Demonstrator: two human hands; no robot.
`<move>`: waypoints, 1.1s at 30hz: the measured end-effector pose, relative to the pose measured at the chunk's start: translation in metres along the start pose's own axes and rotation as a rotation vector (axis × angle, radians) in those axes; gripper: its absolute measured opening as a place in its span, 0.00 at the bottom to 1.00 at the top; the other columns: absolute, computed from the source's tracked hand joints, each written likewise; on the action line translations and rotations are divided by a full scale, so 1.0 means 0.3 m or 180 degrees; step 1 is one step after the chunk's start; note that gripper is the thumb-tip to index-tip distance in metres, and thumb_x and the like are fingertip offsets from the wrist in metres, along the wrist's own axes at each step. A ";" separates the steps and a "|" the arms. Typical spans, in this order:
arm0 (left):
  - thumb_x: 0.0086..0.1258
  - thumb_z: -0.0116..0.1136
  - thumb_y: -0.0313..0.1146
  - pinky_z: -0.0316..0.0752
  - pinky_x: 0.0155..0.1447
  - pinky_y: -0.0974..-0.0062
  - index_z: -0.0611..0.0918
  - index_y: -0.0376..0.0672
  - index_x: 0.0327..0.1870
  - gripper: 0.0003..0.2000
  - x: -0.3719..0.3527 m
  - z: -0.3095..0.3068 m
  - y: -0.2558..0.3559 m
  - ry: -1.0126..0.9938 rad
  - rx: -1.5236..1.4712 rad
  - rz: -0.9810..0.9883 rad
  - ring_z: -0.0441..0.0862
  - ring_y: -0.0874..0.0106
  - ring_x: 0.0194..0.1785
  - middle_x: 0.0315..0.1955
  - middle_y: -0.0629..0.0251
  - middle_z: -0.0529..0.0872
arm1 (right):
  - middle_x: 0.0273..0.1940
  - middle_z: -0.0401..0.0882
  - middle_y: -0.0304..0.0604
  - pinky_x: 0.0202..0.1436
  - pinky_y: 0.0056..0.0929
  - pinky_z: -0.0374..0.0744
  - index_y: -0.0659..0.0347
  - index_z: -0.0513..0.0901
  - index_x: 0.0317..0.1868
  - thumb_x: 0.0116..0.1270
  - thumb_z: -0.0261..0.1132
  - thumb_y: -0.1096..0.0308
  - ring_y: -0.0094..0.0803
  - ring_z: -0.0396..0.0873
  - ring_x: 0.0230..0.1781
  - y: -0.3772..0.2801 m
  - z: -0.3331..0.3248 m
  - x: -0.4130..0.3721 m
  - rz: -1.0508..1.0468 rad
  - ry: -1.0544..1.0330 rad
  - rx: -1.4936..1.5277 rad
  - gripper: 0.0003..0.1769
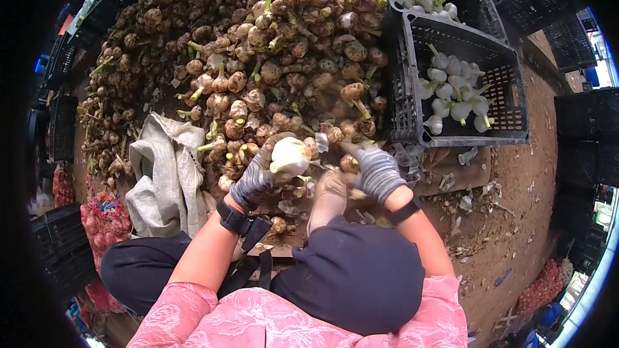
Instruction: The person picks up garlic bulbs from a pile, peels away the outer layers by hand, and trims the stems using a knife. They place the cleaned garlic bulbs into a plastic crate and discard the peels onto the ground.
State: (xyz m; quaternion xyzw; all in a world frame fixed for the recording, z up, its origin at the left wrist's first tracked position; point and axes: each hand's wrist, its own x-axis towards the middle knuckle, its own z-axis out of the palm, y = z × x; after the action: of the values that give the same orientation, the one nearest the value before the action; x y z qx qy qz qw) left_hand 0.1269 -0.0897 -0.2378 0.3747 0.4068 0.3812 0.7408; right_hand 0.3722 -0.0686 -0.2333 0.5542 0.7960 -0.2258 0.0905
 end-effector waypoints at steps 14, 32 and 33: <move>0.47 0.72 0.39 0.70 0.56 0.74 0.65 0.42 0.56 0.35 0.015 0.022 -0.097 0.0801 0.1355 0.0667 0.73 0.73 0.50 0.47 0.64 0.74 | 0.22 0.74 0.46 0.27 0.37 0.73 0.60 0.79 0.31 0.54 0.65 0.70 0.43 0.75 0.23 -0.191 -0.070 0.054 -0.1415 0.1996 0.1047 0.05; 0.46 0.68 0.48 0.66 0.60 0.71 0.69 0.41 0.56 0.36 -0.005 0.038 -0.017 0.0504 -0.1376 0.0011 0.73 0.69 0.53 0.48 0.62 0.75 | 0.28 0.77 0.37 0.34 0.22 0.75 0.69 0.78 0.39 0.62 0.59 0.71 0.21 0.73 0.29 -0.149 0.026 0.062 0.0189 0.1029 0.4418 0.09; 0.45 0.68 0.48 0.65 0.60 0.71 0.69 0.41 0.56 0.36 0.000 0.021 -0.028 0.0224 -0.1272 -0.0012 0.72 0.68 0.53 0.49 0.61 0.75 | 0.28 0.77 0.37 0.34 0.21 0.74 0.69 0.77 0.40 0.62 0.59 0.71 0.21 0.73 0.29 -0.138 0.030 0.064 0.0409 0.1002 0.4650 0.09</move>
State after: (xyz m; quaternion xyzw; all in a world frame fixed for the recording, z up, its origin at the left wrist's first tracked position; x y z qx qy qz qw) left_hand 0.1346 -0.0949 -0.2426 0.2059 0.3494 0.4659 0.7864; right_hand 0.3259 -0.0681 -0.2380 0.5444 0.4131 -0.6092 -0.4024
